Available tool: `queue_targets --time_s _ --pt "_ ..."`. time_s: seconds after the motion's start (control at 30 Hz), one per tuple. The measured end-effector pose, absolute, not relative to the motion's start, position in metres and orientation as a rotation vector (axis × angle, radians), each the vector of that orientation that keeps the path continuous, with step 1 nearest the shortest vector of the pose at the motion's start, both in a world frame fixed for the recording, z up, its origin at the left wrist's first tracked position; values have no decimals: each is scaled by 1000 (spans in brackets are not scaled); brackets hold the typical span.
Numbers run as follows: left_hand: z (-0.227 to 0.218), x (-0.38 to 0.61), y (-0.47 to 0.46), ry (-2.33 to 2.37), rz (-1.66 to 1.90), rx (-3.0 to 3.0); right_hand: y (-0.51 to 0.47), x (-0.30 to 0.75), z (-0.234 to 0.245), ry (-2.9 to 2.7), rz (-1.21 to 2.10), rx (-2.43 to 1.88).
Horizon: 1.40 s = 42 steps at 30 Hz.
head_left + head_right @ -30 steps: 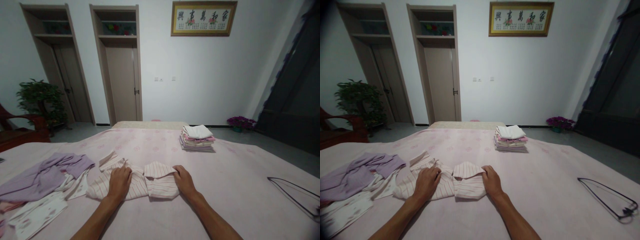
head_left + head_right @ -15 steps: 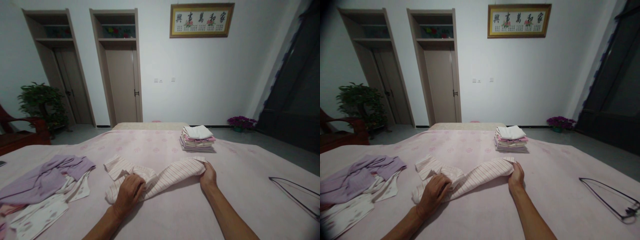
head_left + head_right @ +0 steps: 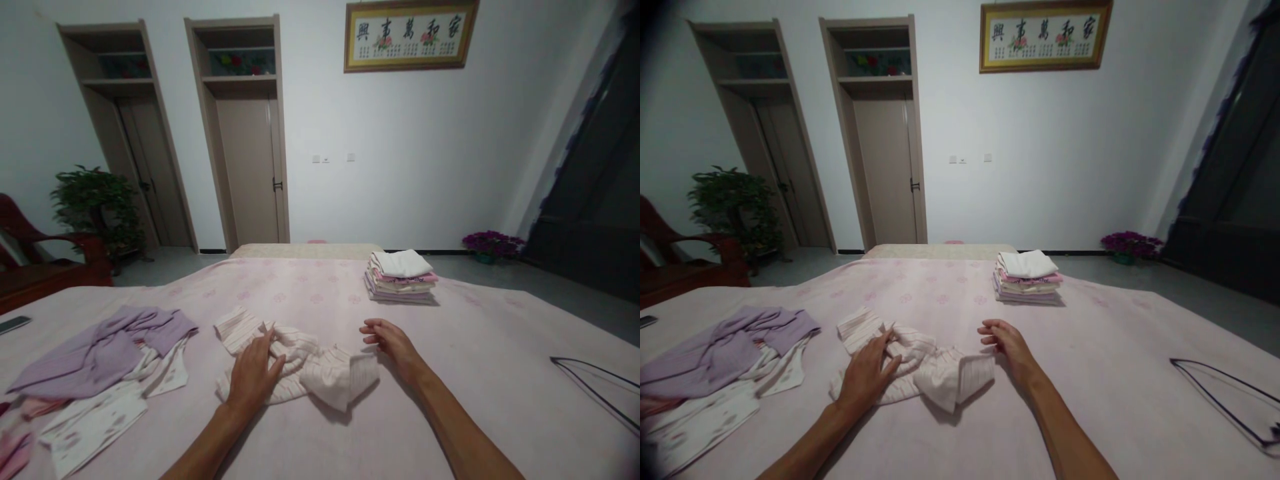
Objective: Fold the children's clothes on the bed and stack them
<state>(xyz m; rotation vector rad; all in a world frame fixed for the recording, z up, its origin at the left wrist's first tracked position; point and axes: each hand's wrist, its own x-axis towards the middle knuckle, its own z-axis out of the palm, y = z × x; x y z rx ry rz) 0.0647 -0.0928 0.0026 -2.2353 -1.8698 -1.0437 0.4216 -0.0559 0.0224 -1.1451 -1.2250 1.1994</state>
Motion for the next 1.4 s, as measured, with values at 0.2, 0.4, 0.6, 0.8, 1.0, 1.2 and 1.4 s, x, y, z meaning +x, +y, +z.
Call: queue_targets --time_s 0.2,0.4,0.6,0.8,1.0,1.2,1.4 --pt "7 65 -92 -1917 -1079 -2295 -42 404 -5 -1600 806 -1332" --pt "14 67 -95 -1761 -1377 -2317 -72 368 16 -2133 515 -1446" --pt "25 65 -99 -1644 -1854 -2101 -69 377 48 -1670 377 -1348" --pt "19 66 -96 -1861 -2005 -2038 -66 419 87 -1759 1009 -1188" --pt "7 61 -90 -1985 -1665 -2233 -70 413 89 -1788 1232 -1230" --pt "4 65 -92 -1982 -1150 -2349 -67 384 74 -1944 1073 -1128" --pt "10 68 -95 -1995 -1612 -2275 -71 381 76 -1775 1338 -1106"
